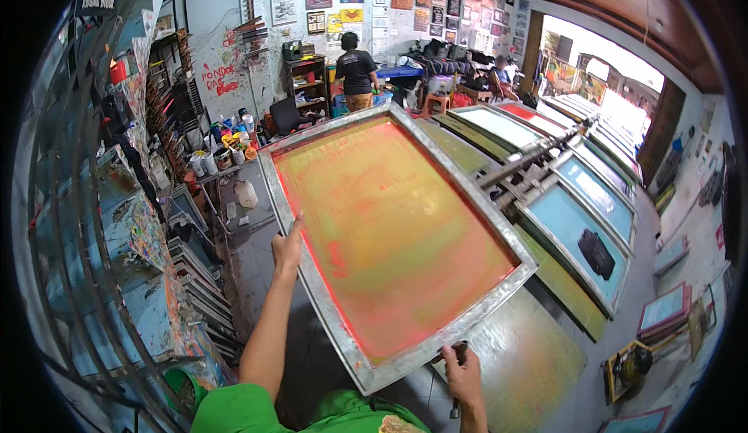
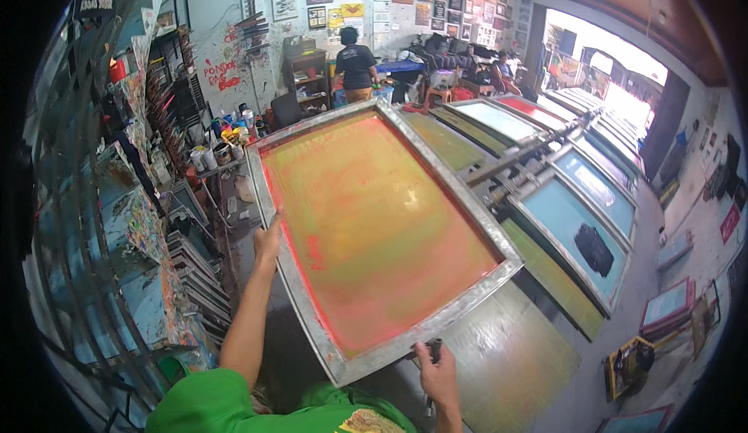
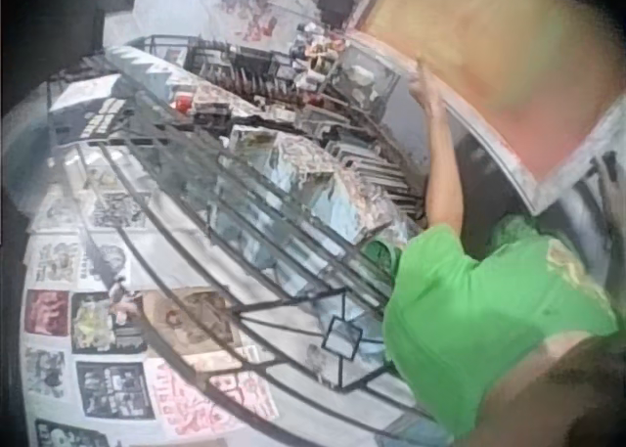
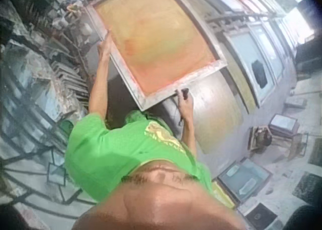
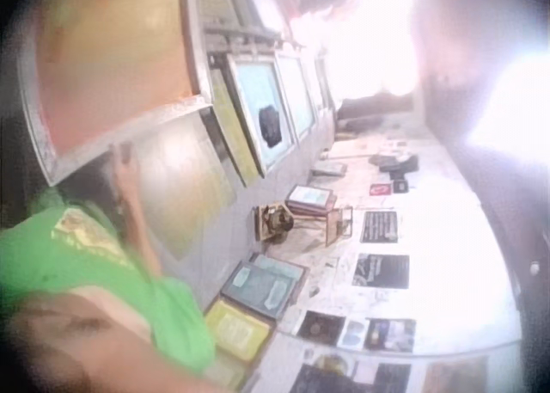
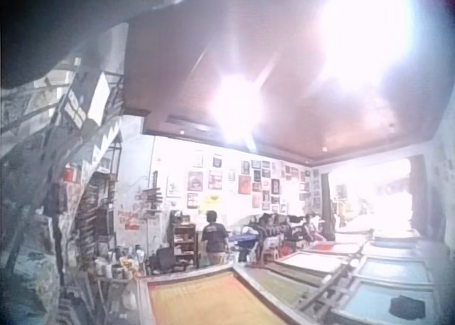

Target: The person moves several screen printing frames around a workshop, places them on a rack, and uses a small tool to adjust the clamps on the frame edges. The frames are handled one at a time and repositioned multiple times.

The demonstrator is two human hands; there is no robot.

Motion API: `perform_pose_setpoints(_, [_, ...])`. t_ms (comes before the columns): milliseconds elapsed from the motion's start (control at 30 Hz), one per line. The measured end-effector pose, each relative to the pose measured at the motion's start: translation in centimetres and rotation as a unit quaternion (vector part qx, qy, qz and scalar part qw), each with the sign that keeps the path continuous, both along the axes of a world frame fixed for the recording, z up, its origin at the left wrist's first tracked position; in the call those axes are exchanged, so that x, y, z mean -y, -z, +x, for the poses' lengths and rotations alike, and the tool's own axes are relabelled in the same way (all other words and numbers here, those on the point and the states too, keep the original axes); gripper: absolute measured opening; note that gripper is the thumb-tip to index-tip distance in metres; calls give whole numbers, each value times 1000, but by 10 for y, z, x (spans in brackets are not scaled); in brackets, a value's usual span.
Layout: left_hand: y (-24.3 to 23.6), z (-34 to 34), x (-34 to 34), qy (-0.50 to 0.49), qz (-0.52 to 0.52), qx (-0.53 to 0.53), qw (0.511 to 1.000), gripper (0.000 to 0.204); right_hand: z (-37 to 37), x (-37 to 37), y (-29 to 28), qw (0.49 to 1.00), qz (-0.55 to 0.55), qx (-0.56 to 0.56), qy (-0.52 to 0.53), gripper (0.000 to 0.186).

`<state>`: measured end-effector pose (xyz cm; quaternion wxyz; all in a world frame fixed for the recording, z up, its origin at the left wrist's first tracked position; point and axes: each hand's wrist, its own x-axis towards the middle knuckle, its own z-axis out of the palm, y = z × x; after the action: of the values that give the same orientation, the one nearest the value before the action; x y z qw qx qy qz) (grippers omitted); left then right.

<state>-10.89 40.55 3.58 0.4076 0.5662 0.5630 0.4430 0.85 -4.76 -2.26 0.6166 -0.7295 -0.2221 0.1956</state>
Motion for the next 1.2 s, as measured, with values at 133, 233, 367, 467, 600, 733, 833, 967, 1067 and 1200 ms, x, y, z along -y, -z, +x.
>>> perform_pose_setpoints(133, [30, -5, -116, -9, -9, -10, 1000, 91, 15, -113, -11, 995, -62, -61, -51, 40])
perform_pose_setpoints(233, [46, 5, -184, -27, -35, -42, 998, 99, 28, -180, -3, 994, -82, 3, -79, 43])
perform_pose_setpoints(367, [92, -4, -288, -117, 9, -72, 990, 99, 36, -255, -12, 989, -89, 27, -112, 46])
perform_pose_setpoints(467, [76, 36, -285, 25, -114, -46, 992, 93, 60, -277, -10, 990, -111, -4, -88, 46])
perform_pose_setpoints(600, [67, 42, -315, 24, -116, -42, 992, 86, 73, -312, -45, 987, -126, -24, -97, 50])
perform_pose_setpoints(733, [54, 62, -327, 62, -132, -47, 988, 116, 98, -332, -36, 981, -166, 0, -104, 52])
perform_pose_setpoints(833, [62, 62, -355, 66, -141, -82, 984, 135, 96, -349, -45, 982, -156, -20, -107, 50])
perform_pose_setpoints(967, [83, 53, -383, 20, -73, -122, 990, 119, 95, -362, -60, 974, -181, -49, -129, 50])
perform_pose_setpoints(1067, [74, 53, -381, 83, -86, -204, 972, 117, 98, -360, -55, 974, -177, -50, -129, 53])
perform_pose_setpoints(1200, [54, 52, -376, 132, -4, -467, 874, 112, 106, -355, -37, 967, -231, 16, -109, 61])
